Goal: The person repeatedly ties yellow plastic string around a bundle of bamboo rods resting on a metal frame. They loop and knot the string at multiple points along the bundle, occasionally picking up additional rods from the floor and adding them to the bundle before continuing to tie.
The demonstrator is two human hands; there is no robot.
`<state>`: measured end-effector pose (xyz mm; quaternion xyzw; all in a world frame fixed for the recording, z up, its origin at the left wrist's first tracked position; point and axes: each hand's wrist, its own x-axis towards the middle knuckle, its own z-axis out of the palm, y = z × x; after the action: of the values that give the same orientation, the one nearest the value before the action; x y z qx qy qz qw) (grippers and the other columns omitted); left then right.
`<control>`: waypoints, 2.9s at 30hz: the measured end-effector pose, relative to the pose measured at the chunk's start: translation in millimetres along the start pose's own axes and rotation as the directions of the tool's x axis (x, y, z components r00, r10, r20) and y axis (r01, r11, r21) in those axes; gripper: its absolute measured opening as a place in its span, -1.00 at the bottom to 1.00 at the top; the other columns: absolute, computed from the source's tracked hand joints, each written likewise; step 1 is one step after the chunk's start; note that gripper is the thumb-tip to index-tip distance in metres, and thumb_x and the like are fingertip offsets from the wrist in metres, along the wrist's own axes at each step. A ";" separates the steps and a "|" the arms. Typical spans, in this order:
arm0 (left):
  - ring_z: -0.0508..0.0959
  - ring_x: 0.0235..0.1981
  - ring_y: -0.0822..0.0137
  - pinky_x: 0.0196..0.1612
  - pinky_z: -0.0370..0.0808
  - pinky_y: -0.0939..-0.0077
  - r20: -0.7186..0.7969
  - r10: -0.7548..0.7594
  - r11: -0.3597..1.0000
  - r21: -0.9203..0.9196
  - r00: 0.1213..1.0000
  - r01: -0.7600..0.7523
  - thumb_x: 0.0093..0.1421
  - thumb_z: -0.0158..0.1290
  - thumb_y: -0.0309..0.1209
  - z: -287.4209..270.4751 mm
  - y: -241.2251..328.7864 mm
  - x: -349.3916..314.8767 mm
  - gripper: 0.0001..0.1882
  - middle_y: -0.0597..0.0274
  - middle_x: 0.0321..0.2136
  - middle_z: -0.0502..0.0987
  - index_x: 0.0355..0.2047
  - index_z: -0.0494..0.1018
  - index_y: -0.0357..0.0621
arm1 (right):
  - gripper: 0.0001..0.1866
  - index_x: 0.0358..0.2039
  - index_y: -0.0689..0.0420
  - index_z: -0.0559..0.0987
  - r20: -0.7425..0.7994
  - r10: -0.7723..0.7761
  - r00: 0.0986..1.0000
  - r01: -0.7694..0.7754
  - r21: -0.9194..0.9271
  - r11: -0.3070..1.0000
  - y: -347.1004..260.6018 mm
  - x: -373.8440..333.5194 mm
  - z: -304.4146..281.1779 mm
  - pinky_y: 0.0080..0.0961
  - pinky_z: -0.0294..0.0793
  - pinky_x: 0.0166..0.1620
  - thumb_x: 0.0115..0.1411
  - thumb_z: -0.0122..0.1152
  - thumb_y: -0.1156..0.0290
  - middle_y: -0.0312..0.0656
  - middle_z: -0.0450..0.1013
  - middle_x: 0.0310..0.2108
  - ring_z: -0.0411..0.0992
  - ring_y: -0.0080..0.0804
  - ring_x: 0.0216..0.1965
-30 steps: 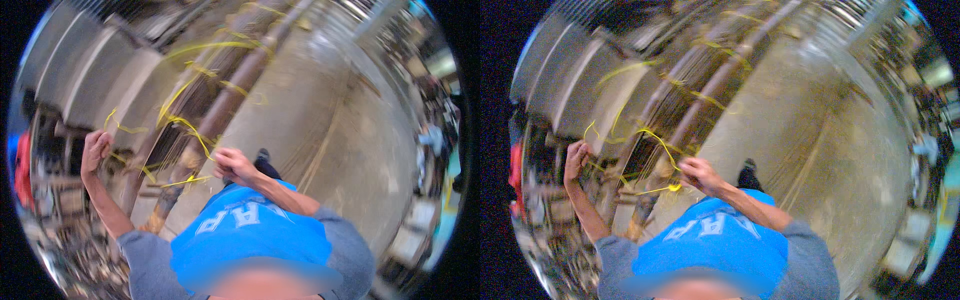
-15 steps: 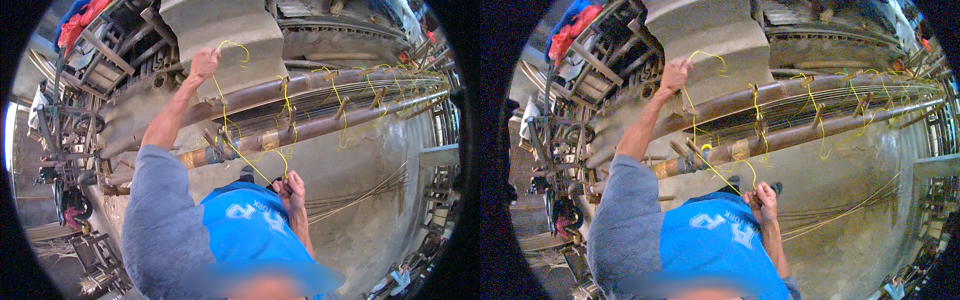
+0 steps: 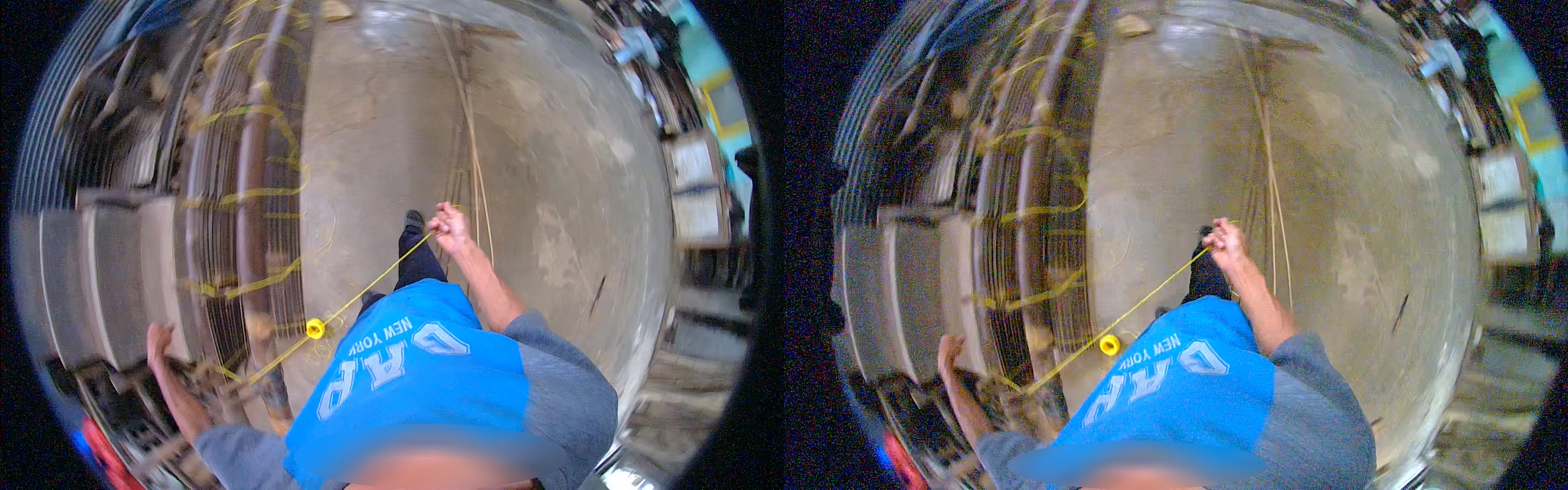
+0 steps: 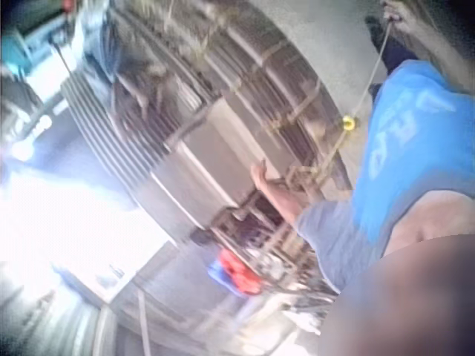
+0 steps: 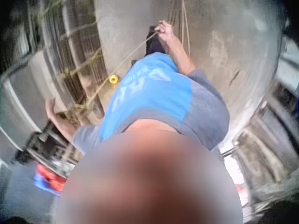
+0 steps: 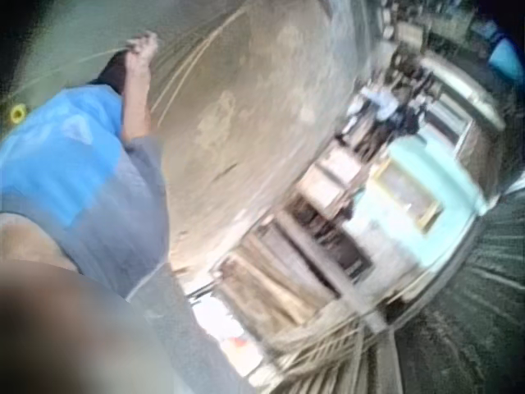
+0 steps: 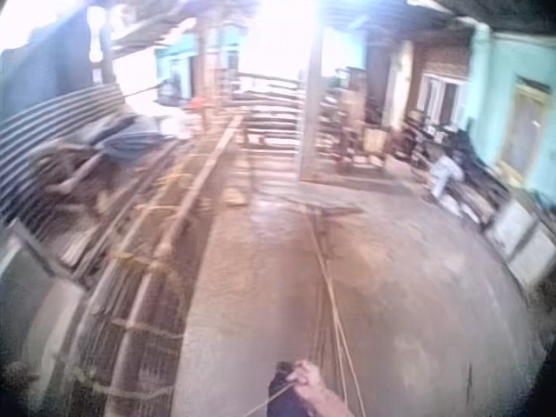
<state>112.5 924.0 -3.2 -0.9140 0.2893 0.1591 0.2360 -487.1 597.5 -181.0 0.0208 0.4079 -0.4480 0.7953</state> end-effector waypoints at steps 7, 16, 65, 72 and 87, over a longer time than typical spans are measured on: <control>0.21 0.07 0.11 0.09 0.15 0.31 -0.684 0.319 0.645 -0.351 0.656 -0.679 0.12 -0.12 -0.39 -204.6 277.1 -35.0 -0.57 -0.06 -0.01 0.24 0.02 0.19 -0.24 | -0.79 -0.34 0.10 0.40 -0.605 -0.562 0.564 0.137 -0.603 0.786 -118.2 114.7 -182.9 -0.49 0.31 -0.57 0.13 -0.12 0.26 -0.33 0.21 -0.68 0.17 -0.51 -0.70; 0.21 0.05 0.06 0.06 0.17 0.31 -0.724 -0.074 0.922 0.213 0.686 0.324 0.03 0.03 -0.24 -206.6 570.7 83.1 -0.35 -0.08 0.02 0.19 0.06 0.08 -0.30 | -0.75 -0.40 0.25 0.46 -0.428 -0.413 0.804 -0.501 -0.861 -0.085 -177.2 424.7 -324.4 -0.24 0.37 -0.30 0.04 -0.09 0.35 0.05 0.40 -0.34 0.37 -0.09 -0.27; 0.44 -0.63 0.45 -0.50 0.38 0.52 -0.533 -0.017 0.354 -0.795 0.846 -0.494 0.09 -0.10 -0.45 -182.1 309.4 -151.5 -0.75 0.18 -0.68 0.45 -0.20 0.39 -0.26 | -0.83 -0.59 0.29 0.30 0.438 -0.024 0.899 0.264 -0.495 0.828 -43.9 239.9 586.2 -0.52 0.32 -0.74 0.08 -0.25 0.53 -0.07 0.28 -0.68 0.27 -0.30 -0.74; 0.37 -0.67 0.50 -0.55 0.31 0.59 -0.428 -0.104 0.524 -0.791 0.898 -0.316 0.05 -0.12 -0.53 -202.5 236.2 -159.5 -0.78 0.22 -0.72 0.42 -0.31 0.44 -0.33 | -0.89 -0.43 0.37 0.33 0.525 0.107 0.844 0.278 -0.600 0.750 13.9 226.1 560.9 -0.25 0.55 -0.51 0.02 -0.10 0.58 -0.03 0.35 -0.55 0.43 -0.11 -0.56; 0.37 -0.48 0.04 -0.43 0.30 0.33 -0.669 -0.080 0.759 -0.522 0.739 -0.390 -0.02 -0.09 -0.42 -136.5 211.2 -99.3 -0.86 0.00 -0.55 0.38 -0.55 0.37 -0.26 | -0.79 -0.34 0.04 0.45 0.903 0.427 -0.035 0.899 0.215 -0.381 33.4 138.1 543.0 -0.27 0.38 -0.27 0.05 0.00 0.23 -0.10 0.44 -0.45 0.41 -0.11 -0.32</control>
<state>-71.6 745.3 81.9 -0.9042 0.3624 -0.0635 -0.2171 -83.8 305.1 77.5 -0.9515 -0.0044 -0.2532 0.1747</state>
